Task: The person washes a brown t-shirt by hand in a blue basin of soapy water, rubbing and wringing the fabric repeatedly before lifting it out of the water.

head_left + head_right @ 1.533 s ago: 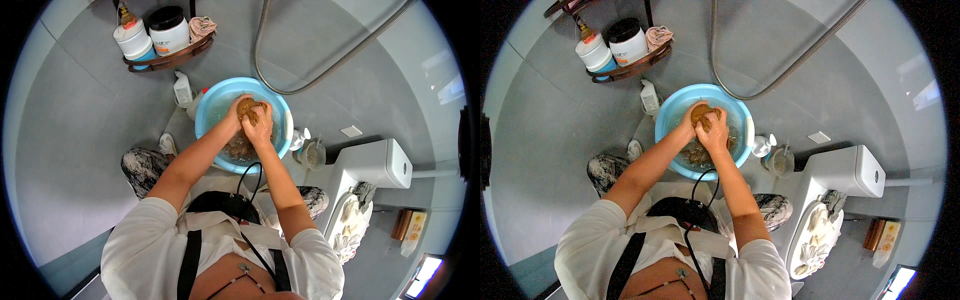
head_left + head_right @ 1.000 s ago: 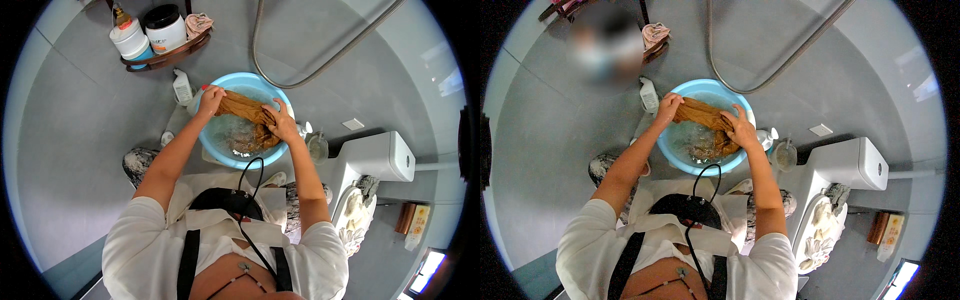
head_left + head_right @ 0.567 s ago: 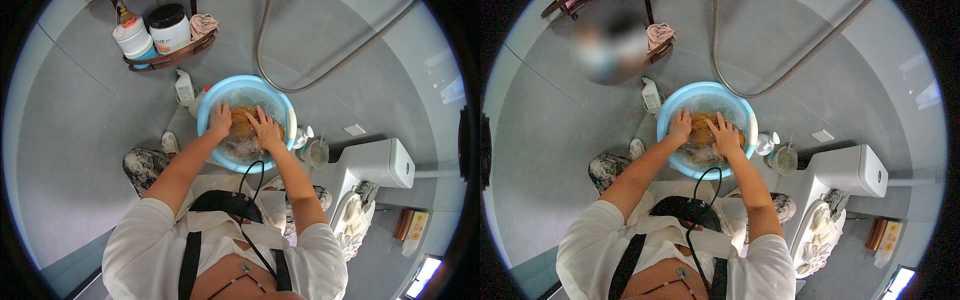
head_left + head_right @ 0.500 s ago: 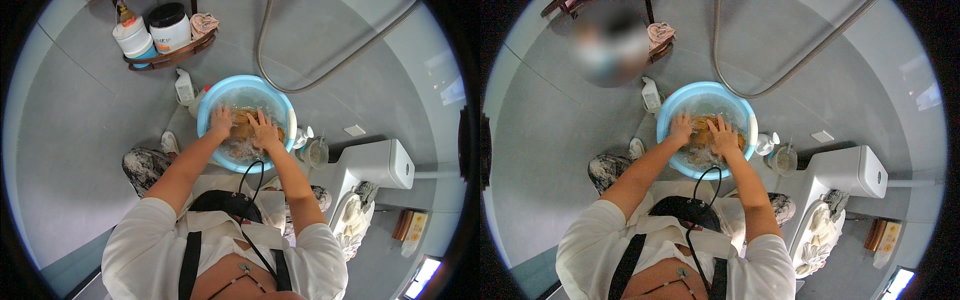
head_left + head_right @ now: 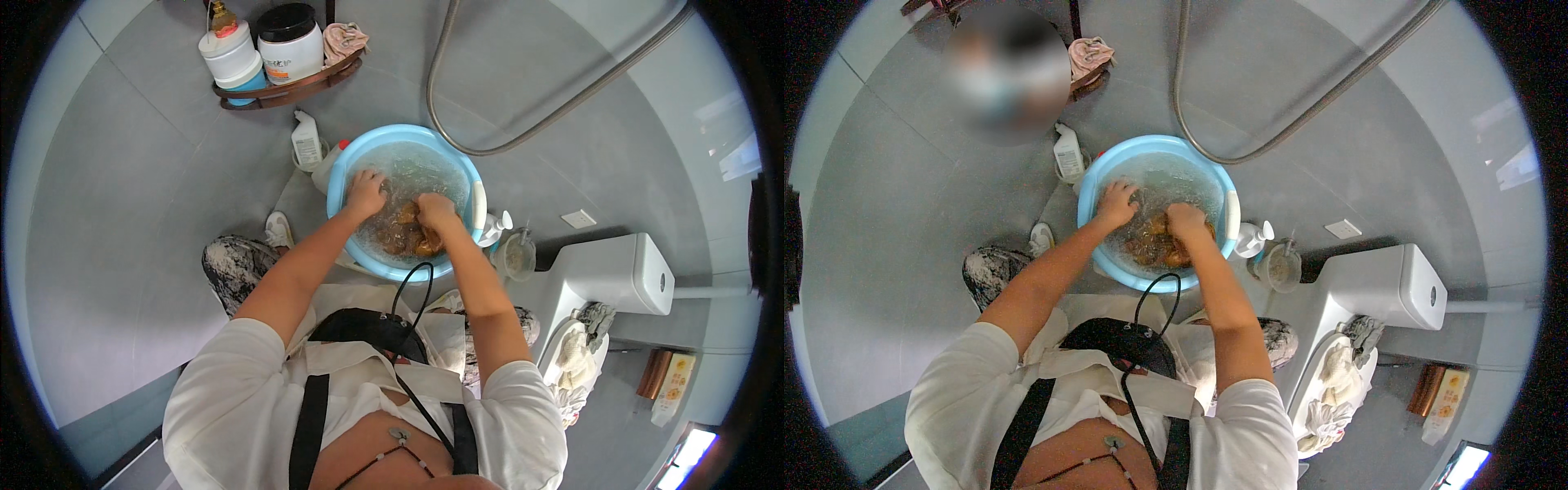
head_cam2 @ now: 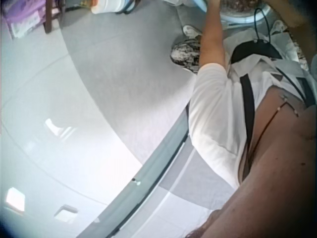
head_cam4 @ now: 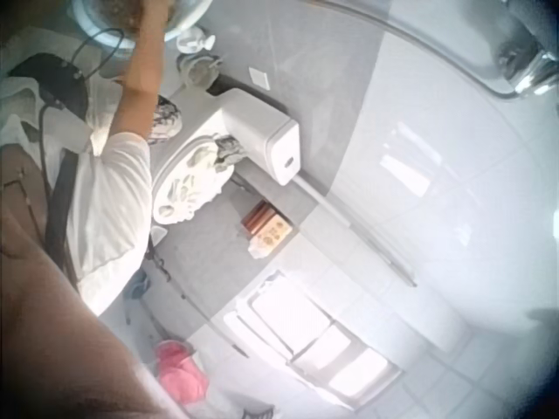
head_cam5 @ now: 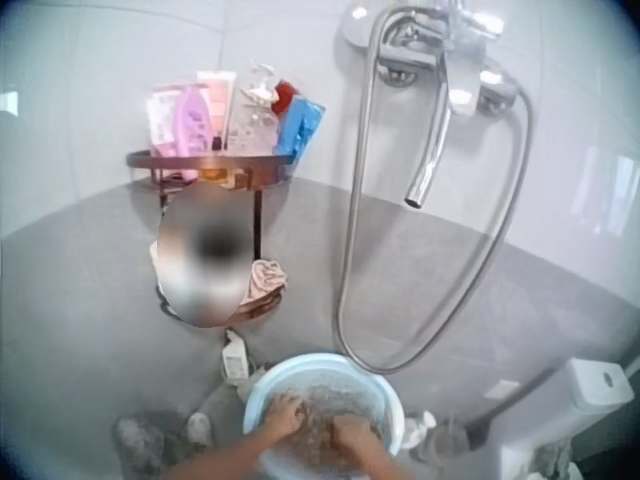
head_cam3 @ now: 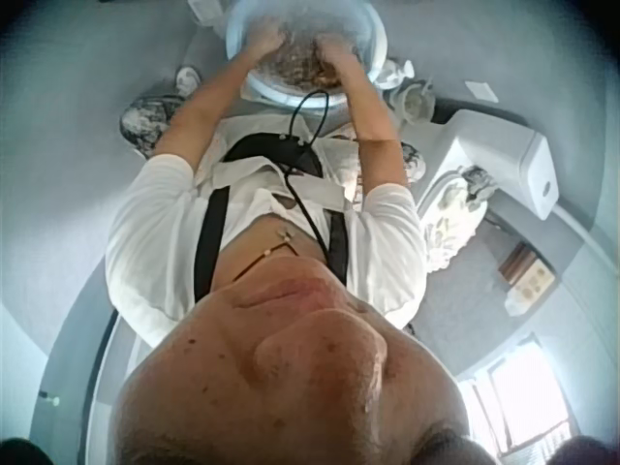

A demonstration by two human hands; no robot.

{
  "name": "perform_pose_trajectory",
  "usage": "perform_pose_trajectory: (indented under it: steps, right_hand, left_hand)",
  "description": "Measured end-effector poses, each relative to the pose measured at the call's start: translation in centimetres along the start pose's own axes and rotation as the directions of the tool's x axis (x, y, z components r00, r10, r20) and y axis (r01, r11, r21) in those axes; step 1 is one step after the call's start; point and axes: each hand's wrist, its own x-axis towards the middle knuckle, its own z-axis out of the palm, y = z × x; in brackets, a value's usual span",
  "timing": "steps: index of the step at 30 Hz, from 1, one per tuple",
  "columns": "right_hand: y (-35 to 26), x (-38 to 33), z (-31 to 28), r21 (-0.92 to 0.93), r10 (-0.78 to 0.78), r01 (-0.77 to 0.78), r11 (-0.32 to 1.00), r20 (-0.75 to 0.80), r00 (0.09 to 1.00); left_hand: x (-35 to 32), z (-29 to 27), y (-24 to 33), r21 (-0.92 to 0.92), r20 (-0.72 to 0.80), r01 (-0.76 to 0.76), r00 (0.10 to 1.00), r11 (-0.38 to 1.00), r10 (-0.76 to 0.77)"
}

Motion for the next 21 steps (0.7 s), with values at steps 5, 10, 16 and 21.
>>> perform_pose_trajectory:
  steps: [5,10,16,21]
  right_hand:
    - [0.9,-4.0,-5.3,0.907,-0.048,0.25,0.337,-0.249,0.967]
    - [-0.6,-6.9,-8.6,0.898,0.076,0.401,-0.182,-0.394,0.916]
    - [-1.2,-7.5,-9.0,0.784,0.034,0.428,-0.45,-0.464,0.885]
    - [-1.7,-7.2,-7.8,0.841,0.116,0.537,0.067,-0.541,0.833]
  left_hand:
    - [1.4,-0.6,-0.5,-0.592,0.362,0.393,0.91,0.704,-0.203]
    - [0.1,-2.3,1.9,-0.804,0.559,0.594,0.767,0.016,-0.315]
    - [0.3,-3.5,4.5,-0.589,0.316,0.254,0.946,-0.767,0.071]
    - [1.1,-5.4,6.2,-0.633,0.253,0.215,0.965,-0.744,0.064]
